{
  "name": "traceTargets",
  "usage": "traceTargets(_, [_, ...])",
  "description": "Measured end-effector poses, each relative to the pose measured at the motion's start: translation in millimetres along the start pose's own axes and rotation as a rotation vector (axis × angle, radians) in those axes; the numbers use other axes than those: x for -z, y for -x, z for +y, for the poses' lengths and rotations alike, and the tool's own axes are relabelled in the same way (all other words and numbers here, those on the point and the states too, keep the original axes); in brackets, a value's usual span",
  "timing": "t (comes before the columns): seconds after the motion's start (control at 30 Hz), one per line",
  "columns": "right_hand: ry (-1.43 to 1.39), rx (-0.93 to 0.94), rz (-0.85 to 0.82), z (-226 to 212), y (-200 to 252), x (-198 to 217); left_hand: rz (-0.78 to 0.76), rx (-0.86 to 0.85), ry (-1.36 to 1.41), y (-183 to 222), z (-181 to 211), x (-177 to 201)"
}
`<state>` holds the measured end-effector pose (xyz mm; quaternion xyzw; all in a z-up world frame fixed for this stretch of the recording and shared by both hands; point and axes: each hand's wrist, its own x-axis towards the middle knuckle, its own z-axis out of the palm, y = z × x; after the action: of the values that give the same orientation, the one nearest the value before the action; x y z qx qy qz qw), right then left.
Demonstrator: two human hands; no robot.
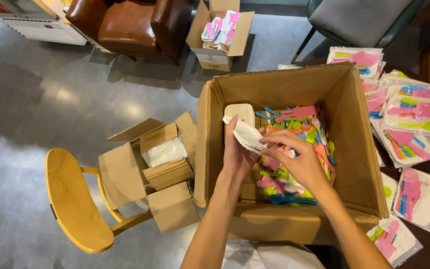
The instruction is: The person places colored plastic cutlery into small bags and then puts the bagged cutlery into cardboard boxes.
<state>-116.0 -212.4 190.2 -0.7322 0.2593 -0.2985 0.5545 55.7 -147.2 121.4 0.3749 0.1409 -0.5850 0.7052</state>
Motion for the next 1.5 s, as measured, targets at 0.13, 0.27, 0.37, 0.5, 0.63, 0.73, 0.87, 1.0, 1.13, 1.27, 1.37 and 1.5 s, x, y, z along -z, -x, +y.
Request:
traceTargets(0.13, [-0.053, -0.038, 0.006, 5, -1, -2, 0.0, 0.001, -0.029, 9, 2, -7])
traceTargets(0.27, [-0.108, -0.074, 0.024, 12, -1, -4, -0.003, -0.016, -0.038, 10, 4, -6])
traceTargets(0.37, [-0.072, -0.103, 0.064, -2, 1, -3, -0.006, -0.03, 0.013, -5, -2, 11])
traceTargets(0.5, [0.015, -0.046, 0.102, -4, 5, -9, -0.004, -0.05, 0.026, 6, 0, 1])
traceTargets(0.63, [0.165, 0.165, 0.115, 11, 10, -11, -0.006, -0.055, 0.012, 9, 1, -2])
traceTargets(0.73, [0.184, 0.273, 0.109, -12, 10, -14, -0.002, -0.065, 0.024, 3, -2, 1])
traceTargets(0.87, [0.26, 0.442, 0.125, -23, 13, -13, 0.014, -0.077, 0.04, 8, -2, -6])
traceTargets(1.0, [0.269, 0.426, 0.123, -19, 20, -11, 0.029, -0.09, 0.008, 4, -4, 0])
traceTargets(1.13, [0.172, 0.357, 0.133, -12, 17, -6, 0.018, -0.155, 0.016, 21, 7, -9])
traceTargets(1.27, [-0.053, 0.113, 0.279, 30, -6, 5, 0.038, -0.246, 0.067, 105, 57, -73])
traceTargets(1.37, [0.157, -0.193, 0.143, 103, -42, 9, 0.045, -0.336, 0.077, 126, 83, -67])
traceTargets(1.5, [0.134, -0.404, -0.168, 125, -66, -18, 0.049, -0.495, 0.097, 141, 103, -57])
